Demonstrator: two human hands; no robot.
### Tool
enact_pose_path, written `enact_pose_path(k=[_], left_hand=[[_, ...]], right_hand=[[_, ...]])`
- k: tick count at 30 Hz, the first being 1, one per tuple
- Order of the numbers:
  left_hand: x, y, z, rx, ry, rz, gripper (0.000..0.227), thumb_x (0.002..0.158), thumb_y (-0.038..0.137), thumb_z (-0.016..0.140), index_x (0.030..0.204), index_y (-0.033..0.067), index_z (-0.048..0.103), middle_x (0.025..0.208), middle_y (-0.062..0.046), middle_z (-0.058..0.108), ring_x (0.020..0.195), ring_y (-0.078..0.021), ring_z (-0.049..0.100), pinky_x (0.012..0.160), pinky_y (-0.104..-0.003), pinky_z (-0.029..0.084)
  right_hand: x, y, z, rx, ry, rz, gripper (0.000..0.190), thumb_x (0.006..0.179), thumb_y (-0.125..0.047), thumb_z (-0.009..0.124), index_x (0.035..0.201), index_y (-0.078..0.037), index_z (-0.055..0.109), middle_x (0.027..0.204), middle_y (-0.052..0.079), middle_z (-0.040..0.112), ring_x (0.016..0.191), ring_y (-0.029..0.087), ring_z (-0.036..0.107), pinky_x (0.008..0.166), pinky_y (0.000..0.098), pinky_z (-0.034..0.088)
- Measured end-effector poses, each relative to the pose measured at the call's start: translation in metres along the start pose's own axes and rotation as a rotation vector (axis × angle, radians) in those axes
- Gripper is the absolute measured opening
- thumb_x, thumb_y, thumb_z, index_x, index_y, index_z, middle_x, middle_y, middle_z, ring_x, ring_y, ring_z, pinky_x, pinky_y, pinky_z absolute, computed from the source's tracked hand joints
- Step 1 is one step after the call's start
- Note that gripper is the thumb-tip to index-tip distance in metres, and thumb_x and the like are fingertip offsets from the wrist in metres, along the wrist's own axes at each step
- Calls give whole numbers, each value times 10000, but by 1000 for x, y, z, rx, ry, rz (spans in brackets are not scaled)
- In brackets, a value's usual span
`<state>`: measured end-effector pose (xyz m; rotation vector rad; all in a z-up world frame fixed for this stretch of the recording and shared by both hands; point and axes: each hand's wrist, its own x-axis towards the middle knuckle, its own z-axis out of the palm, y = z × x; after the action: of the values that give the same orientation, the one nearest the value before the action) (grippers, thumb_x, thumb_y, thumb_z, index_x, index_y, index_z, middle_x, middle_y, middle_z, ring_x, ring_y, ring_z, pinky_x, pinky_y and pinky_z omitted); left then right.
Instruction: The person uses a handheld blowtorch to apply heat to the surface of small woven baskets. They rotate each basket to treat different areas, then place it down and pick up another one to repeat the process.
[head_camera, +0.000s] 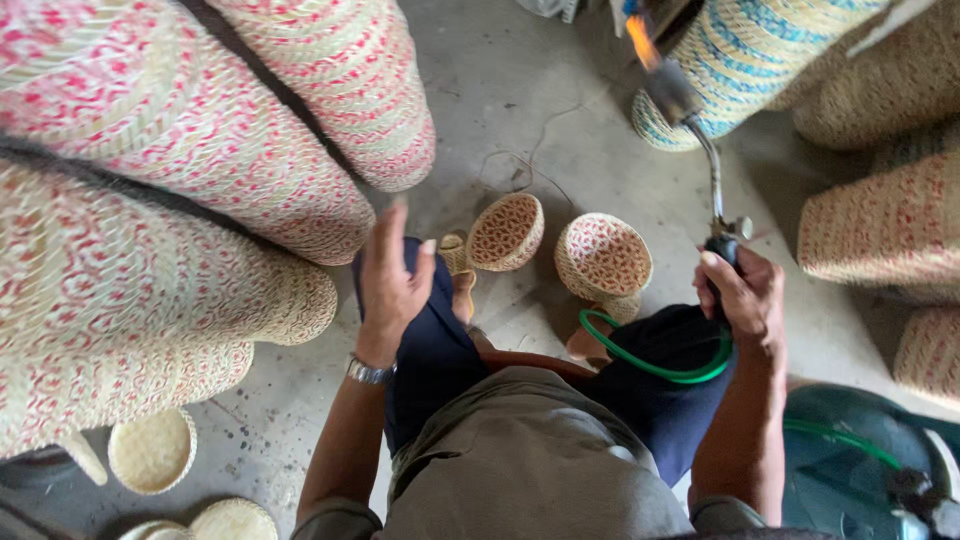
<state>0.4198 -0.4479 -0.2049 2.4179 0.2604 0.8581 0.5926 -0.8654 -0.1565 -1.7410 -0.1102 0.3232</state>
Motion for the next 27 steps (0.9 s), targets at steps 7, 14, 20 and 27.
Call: enact_pose_path(k=[7,14,20,27], left_hand=[[-17,-48,252,-175,-542,245,933,907,376,758,1608,24,253,1488,-375,474,1320,-559,487,1050,-541,435],[-59,-94,345,-76,-673,-307,929,915,443,650,1563,-81,240,1539,-373,369,1416,-500,395,1179,-486,336],[-64,-96,359,105,-963,-618,1021,863,474,672,1641,97,129,1521,-305,383,1369,-476,409,1137,-560,330],[-82,-94,341,133,-722,-404,522,964,288,561,1443,115,444,1281,-215,634,1171,-415,626,994,-525,496]], right_hand=[[50,40,-8,175,-45,81,259,982,-200,672,1083,38,675,720,53,632,499,98,523,416,263,402],[68,75,-2,284,-86,142,297,955,-288,704,887,-3,658,643,34,597,456,92,498,402,261,394],[81,73,4,147,-114,219,349,911,-353,727,791,-31,665,555,8,575,430,94,501,396,271,406],[88,67,10,48,-148,273,394,902,-390,732,741,-41,647,512,12,539,420,99,493,398,281,407]])
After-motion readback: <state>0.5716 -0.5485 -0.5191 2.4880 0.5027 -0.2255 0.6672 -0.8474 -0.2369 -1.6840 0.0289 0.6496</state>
